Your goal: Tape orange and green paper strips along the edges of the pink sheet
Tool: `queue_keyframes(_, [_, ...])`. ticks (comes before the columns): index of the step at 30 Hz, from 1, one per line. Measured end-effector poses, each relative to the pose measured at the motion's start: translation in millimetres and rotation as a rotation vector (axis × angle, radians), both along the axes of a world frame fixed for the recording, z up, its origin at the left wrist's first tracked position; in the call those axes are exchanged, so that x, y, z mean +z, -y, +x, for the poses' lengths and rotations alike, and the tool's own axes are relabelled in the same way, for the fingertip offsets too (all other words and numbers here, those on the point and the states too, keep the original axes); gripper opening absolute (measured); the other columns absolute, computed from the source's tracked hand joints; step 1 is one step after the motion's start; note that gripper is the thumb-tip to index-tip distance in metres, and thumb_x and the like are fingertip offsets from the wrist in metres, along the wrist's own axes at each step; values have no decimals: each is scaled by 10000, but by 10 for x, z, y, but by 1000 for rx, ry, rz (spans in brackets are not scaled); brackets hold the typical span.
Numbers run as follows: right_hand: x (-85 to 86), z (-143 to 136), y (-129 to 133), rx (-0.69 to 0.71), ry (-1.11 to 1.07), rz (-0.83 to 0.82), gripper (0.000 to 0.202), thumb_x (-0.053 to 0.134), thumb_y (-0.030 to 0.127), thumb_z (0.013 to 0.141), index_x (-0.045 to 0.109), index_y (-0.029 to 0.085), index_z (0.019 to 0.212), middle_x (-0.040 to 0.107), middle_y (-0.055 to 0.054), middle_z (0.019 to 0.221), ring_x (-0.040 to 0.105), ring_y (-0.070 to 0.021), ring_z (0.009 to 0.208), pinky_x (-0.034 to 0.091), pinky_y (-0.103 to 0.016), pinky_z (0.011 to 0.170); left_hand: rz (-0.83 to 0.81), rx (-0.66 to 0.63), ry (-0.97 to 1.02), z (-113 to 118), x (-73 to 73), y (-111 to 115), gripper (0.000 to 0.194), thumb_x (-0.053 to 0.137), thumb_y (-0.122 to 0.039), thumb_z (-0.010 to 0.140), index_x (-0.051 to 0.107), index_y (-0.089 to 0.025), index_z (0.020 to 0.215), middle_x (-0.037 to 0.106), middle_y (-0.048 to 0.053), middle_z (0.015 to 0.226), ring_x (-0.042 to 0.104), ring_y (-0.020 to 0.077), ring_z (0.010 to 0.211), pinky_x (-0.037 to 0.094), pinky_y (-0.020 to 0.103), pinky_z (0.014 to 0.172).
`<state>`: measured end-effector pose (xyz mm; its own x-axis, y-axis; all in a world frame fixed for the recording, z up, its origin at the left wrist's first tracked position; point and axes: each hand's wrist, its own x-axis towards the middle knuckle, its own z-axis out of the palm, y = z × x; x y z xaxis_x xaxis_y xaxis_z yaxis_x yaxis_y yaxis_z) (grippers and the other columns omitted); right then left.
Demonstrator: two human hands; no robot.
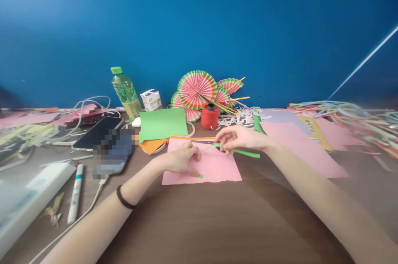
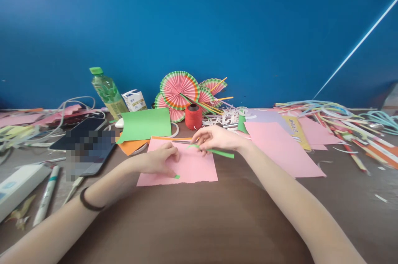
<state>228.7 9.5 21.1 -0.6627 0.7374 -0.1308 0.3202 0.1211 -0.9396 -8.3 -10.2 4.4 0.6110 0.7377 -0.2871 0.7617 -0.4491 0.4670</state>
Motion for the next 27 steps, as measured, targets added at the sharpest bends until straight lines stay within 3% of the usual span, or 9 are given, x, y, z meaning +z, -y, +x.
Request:
queue_keyframes(4, [-69, -178, 114, 192, 32, -127, 356, 665, 227, 641, 568, 155, 976, 664, -22, 711, 635, -146, 689, 479, -268, 678, 70, 73, -202, 9, 163, 87, 490, 647, -505, 537, 487, -205, 891, 422, 63, 1041, 409, 279, 1016, 388, 368, 790])
queue_keyframes(7, [-151, -221, 102, 261, 128, -204, 317, 683, 273, 628, 596, 148, 906, 672, -23, 700, 637, -152, 715, 471, -266, 713, 111, 50, -222, -7, 220, 131, 530, 634, -492, 553, 470, -203, 966, 429, 68, 1113, 397, 285, 1069, 359, 386, 855])
queue_keyframes(11, [-212, -143, 7, 232, 173, -262, 270, 695, 275, 608, 608, 138, 824, 682, -35, 717, 639, -155, 724, 470, -266, 719, 43, -34, -91, -42, 147, 99, 671, 610, -485, 595, 377, -226, 1168, 367, 59, 1281, 339, 258, 1192, 345, 338, 918])
queue_keyframes(14, [-197, -44, -54, 184, 203, -221, 235, 689, 241, 601, 623, 139, 802, 688, -33, 729, 637, -149, 728, 467, -254, 714, 36, -53, -48, -45, 29, 30, 865, 617, -504, 600, 229, -222, 1319, 183, 76, 1433, 134, 259, 1315, 215, 355, 1030])
queue_keyframes(17, [-149, 20, -69, 187, 247, -159, 222, 670, 246, 617, 646, 139, 810, 692, -34, 747, 634, -153, 740, 464, -251, 711, 19, -62, -69, -28, -38, -17, 874, 569, -511, 657, 157, -217, 1370, 14, 64, 1476, -28, 252, 1338, 86, 393, 1066])
queue_keyframes(23, [-82, -86, 37, 323, 241, -165, 209, 655, 277, 636, 654, 135, 790, 687, -34, 743, 616, -137, 726, 455, -235, 719, 44, -93, -126, -23, 29, -19, 844, 571, -474, 668, 181, -219, 1372, 1, 69, 1473, -53, 249, 1334, 64, 427, 1064])
queue_keyframes(27, [-115, -200, 116, 363, 259, -200, 209, 648, 274, 639, 640, 127, 787, 667, -29, 699, 583, -106, 661, 442, -191, 617, 64, -67, -229, -77, 69, -22, 901, 610, -472, 614, 178, -253, 1373, -35, 70, 1471, -91, 307, 1319, 51, 497, 1043])
